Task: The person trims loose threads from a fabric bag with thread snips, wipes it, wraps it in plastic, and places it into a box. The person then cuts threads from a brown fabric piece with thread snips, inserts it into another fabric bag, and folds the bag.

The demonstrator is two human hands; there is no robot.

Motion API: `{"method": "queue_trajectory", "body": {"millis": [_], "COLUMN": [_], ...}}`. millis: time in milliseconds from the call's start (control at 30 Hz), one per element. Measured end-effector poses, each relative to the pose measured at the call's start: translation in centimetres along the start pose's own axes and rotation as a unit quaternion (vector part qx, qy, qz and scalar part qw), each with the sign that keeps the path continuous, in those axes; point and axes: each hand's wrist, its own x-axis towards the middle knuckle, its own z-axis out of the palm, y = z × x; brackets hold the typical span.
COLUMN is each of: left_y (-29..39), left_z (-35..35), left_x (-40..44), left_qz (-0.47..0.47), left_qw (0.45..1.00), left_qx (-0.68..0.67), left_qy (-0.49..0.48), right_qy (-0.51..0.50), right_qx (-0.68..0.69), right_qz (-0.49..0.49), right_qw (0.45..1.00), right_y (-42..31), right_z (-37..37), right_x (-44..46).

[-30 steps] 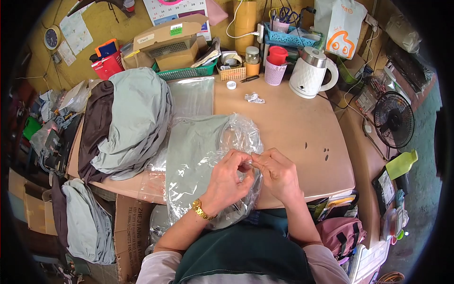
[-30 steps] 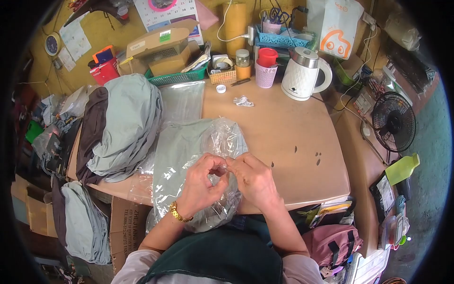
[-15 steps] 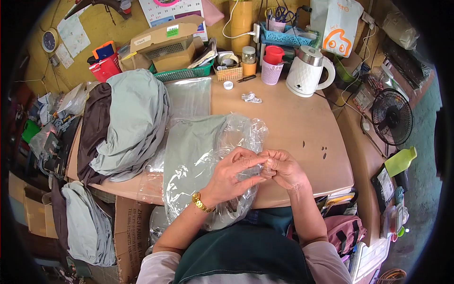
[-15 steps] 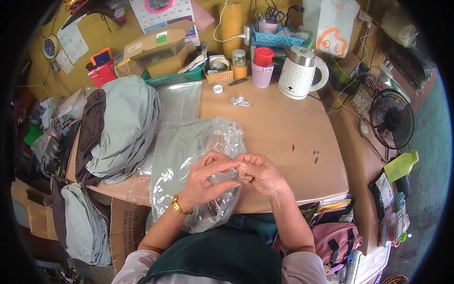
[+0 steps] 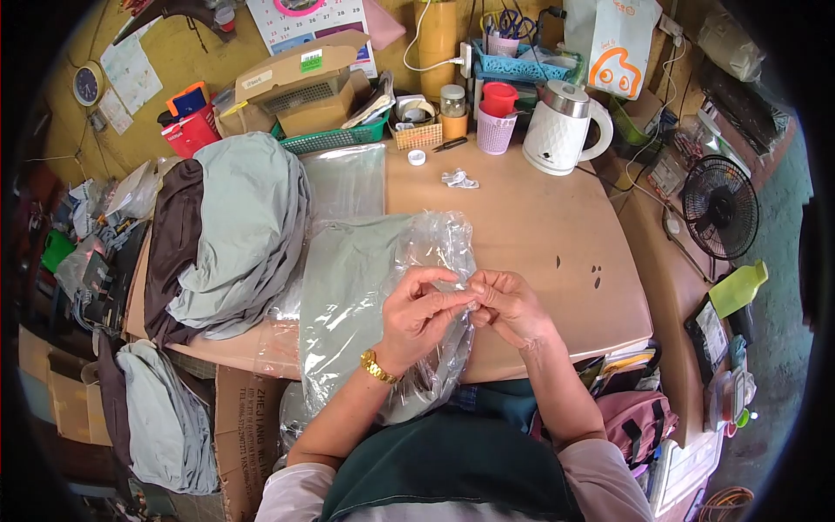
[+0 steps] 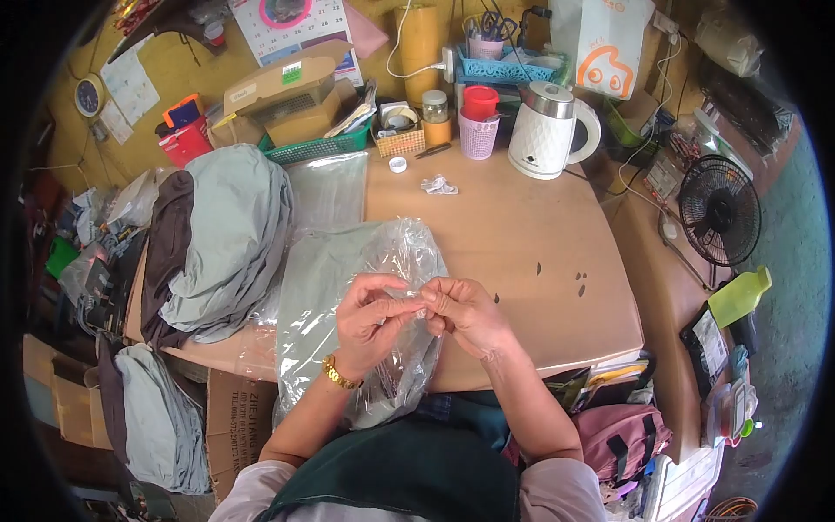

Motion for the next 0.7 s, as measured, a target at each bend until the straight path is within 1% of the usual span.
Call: {"method": "queue_trajectory", "body": {"millis": [67,100,133,167,200,267,300,367,400,467,500,533,567,600,633,667,700], "left_y": [-0.3,-0.1,0.2,0.3,0.3,0.3,0.4,0.6,1.4,3.2,2.7,1.6,0.4,-0.9,-2.2,-1.5,1.0], "left_z": [0.2,0.1,0.0,0.0,-0.1,-0.1,-0.1,0.3,0.4,0.8,0.7,0.4,0.2,0.3,0.5,0.2,-0.5], "left_x": [-0.1,-0.1,-0.1,-0.2,-0.2,-0.3,-0.4,-0.5,0.0,1.4,2.0,3.2,4.8,6.7,9.0,12.1,15.7], "left_qz": [0.015,0.016,-0.006,-0.028,-0.029,-0.035,-0.036,-0.097,-0.097,-0.169,-0.172,-0.146,-0.113,-0.113,-0.112,-0.139,-0.162], "left_qw": [1.0,1.0,1.0,1.0,0.999,0.999,0.999,0.99,0.99,0.975,0.974,0.987,0.955,0.971,0.98,0.979,0.957], "left_qx": [-0.012,-0.012,-0.009,-0.006,-0.006,0.017,0.017,-0.084,-0.084,-0.131,-0.132,0.025,0.183,0.106,0.028,-0.105,-0.237], "left_qy": [0.014,0.014,0.013,0.012,0.012,0.0,-0.001,0.064,0.065,0.066,0.068,-0.07,-0.205,-0.182,-0.16,-0.106,-0.049], "right_qy": [0.048,0.048,0.068,0.087,0.088,0.161,0.161,0.233,0.231,0.219,0.218,0.213,0.205,0.203,0.243,0.282,0.246], "right_qx": [-0.074,-0.074,-0.176,-0.275,-0.274,-0.428,-0.428,-0.484,-0.484,-0.295,-0.297,-0.252,-0.205,-0.204,-0.168,-0.133,-0.074], "right_qz": [-0.026,-0.026,-0.074,-0.12,-0.12,-0.197,-0.196,-0.276,-0.276,-0.292,-0.289,-0.347,-0.404,-0.404,-0.372,-0.339,-0.233], "right_qw": [0.996,0.996,0.979,0.95,0.95,0.867,0.867,0.797,0.797,0.883,0.884,0.878,0.868,0.868,0.88,0.888,0.938], "right_y": [-0.4,-0.5,-0.6,-0.7,-0.7,-1.0,-1.3,-2.1,-2.1,-2.0,-1.9,-1.7,-1.4,-0.9,-0.1,0.7,2.3], "right_z": [0.4,0.3,0.1,-0.1,-0.1,0.1,0.0,-0.2,0.0,0.6,0.6,0.4,0.1,-0.6,-1.8,-3.0,-4.2], "right_x": [-0.2,-0.2,-0.2,-0.2,-0.2,-0.4,-0.4,-0.5,-0.6,-0.8,-0.5,0.0,0.6,1.1,1.7,2.4,2.7]}}
